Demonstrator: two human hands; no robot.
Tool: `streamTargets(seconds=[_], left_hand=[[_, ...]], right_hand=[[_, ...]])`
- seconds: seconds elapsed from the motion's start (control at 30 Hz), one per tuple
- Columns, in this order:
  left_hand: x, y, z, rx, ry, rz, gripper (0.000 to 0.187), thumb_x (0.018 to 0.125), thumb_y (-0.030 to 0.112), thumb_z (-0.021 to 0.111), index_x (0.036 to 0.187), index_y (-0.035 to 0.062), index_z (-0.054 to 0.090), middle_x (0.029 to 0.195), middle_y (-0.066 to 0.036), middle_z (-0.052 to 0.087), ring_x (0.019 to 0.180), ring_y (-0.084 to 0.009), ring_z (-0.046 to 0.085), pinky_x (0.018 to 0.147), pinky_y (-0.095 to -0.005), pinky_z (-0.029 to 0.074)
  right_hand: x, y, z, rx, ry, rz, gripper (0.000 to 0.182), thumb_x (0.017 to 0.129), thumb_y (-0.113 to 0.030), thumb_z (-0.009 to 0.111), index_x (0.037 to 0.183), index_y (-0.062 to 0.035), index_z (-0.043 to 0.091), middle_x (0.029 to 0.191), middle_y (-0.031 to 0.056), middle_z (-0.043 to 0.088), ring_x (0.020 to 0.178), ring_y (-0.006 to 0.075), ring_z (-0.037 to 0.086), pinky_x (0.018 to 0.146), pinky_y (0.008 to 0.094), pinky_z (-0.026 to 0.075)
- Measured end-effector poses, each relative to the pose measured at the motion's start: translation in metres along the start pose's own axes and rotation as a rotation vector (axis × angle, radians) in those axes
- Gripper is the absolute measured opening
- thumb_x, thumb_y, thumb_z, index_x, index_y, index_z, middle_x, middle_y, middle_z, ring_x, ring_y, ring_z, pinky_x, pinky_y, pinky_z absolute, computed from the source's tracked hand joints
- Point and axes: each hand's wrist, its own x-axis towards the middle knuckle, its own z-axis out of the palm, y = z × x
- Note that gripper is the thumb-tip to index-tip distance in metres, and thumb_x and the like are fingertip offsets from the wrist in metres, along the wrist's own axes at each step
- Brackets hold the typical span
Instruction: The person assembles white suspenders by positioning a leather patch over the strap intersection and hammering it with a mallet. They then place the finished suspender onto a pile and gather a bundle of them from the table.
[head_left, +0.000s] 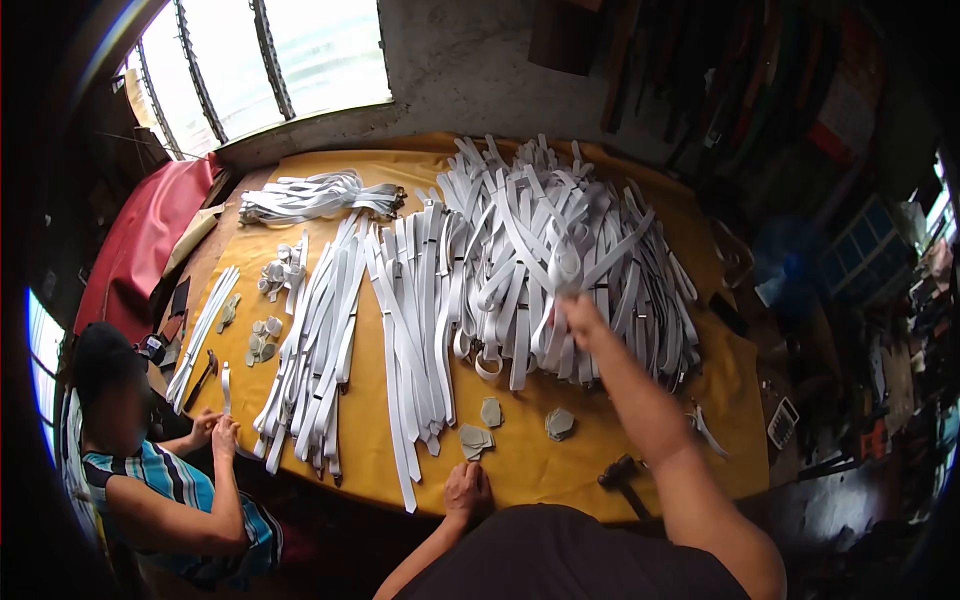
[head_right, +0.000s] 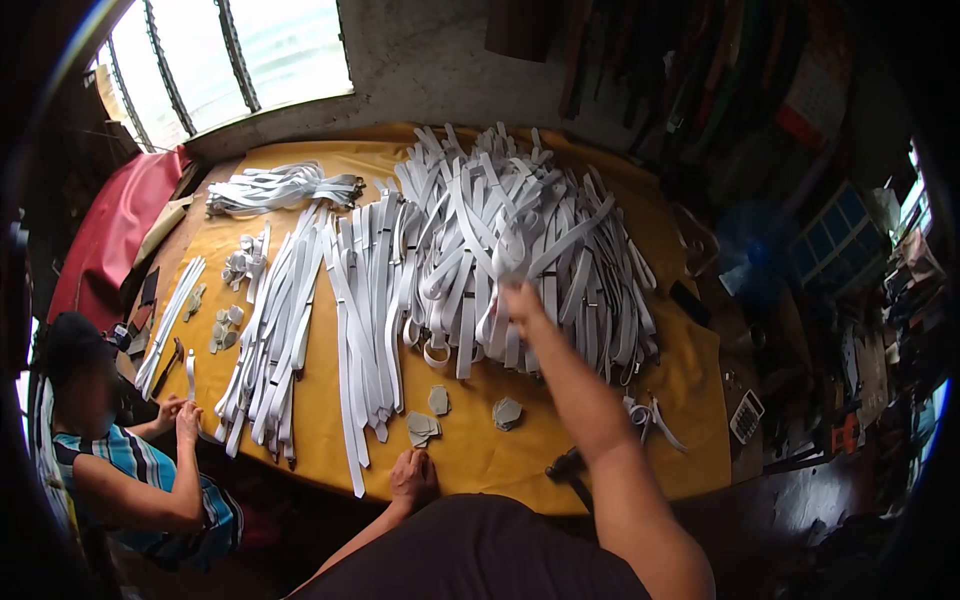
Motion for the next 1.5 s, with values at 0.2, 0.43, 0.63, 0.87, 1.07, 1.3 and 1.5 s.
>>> streamTargets(seconds=[0.2, 0.43, 0.63, 0.87, 1.07, 1.3, 1.5], left_hand=[[0.000, 0.004, -0.001, 0.000, 0.007, -0.009, 0.009, 0.082, 0.011, 0.062, 0.085, 0.0057, 0.055, 0.080, -0.014, 0.053, 0.079, -0.0344, 0.057, 0.066, -0.0454, 0.046], [0.001, 0.005, -0.003, -0.023, 0.027, -0.037, 0.009, 0.083, 0.011, 0.062, 0.086, 0.0050, 0.056, 0.080, -0.014, 0.054, 0.080, -0.0340, 0.057, 0.067, -0.0450, 0.046], [0.010, -0.014, 0.012, -0.283, -0.020, -0.168, 0.015, 0.085, 0.017, 0.063, 0.092, 0.0034, 0.062, 0.085, -0.016, 0.062, 0.082, -0.0345, 0.061, 0.070, -0.0419, 0.048], [0.050, 0.132, 0.034, 0.002, -1.027, 0.247, 0.018, 0.091, 0.018, 0.055, 0.099, 0.0075, 0.067, 0.089, -0.015, 0.066, 0.091, -0.0326, 0.065, 0.081, -0.0414, 0.051], [0.054, 0.121, 0.036, -0.034, -0.940, 0.126, 0.019, 0.090, 0.019, 0.054, 0.100, 0.0069, 0.066, 0.092, -0.017, 0.066, 0.091, -0.0334, 0.064, 0.079, -0.0424, 0.050], [0.046, 0.065, 0.009, -0.035, -0.823, -0.023, 0.020, 0.090, 0.020, 0.054, 0.100, 0.0061, 0.065, 0.095, -0.019, 0.065, 0.091, -0.0344, 0.062, 0.076, -0.0437, 0.049], [0.055, 0.117, 0.068, -0.005, -0.770, -0.060, 0.021, 0.089, 0.020, 0.054, 0.100, 0.0054, 0.064, 0.098, -0.021, 0.064, 0.091, -0.0353, 0.061, 0.074, -0.0447, 0.049]], right_hand=[[-0.016, 0.082, -0.016, -0.238, 0.235, -0.263, 0.042, 0.090, -0.006, 0.061, 0.128, -0.0023, 0.041, 0.090, 0.0079, 0.064, 0.072, 0.0157, 0.063, 0.064, 0.0283, 0.052], [-0.097, 0.101, -0.050, -0.189, 0.120, -0.207, 0.037, 0.090, -0.005, 0.061, 0.124, -0.0017, 0.044, 0.087, 0.0067, 0.064, 0.074, 0.0131, 0.064, 0.062, 0.0258, 0.052], [-0.236, 0.084, -0.025, -0.329, -0.183, -0.194, 0.013, 0.092, -0.006, 0.061, 0.104, -0.0010, 0.063, 0.093, 0.0074, 0.067, 0.079, 0.0136, 0.065, 0.070, 0.0266, 0.053], [-0.384, -0.028, 0.199, -0.152, -1.617, -0.854, 0.009, 0.092, -0.011, 0.059, 0.093, -0.0019, 0.057, 0.096, 0.0149, 0.054, 0.092, 0.0306, 0.055, 0.078, 0.0381, 0.045], [-0.368, -0.006, 0.164, -0.211, -1.520, -0.899, 0.018, 0.087, -0.009, 0.063, 0.103, -0.0038, 0.057, 0.107, 0.0182, 0.055, 0.101, 0.0359, 0.054, 0.082, 0.0412, 0.047], [-0.407, -0.052, 0.198, -0.332, -1.830, -0.443, 0.051, 0.098, -0.030, 0.047, 0.141, -0.0031, 0.042, 0.140, 0.0204, 0.047, 0.134, 0.0377, 0.040, 0.112, 0.0406, 0.032], [-0.434, -0.067, 0.219, -0.127, -1.975, -0.683, 0.053, 0.101, -0.032, 0.044, 0.143, -0.0008, 0.038, 0.149, 0.0216, 0.036, 0.136, 0.0387, 0.037, 0.113, 0.0442, 0.029]])
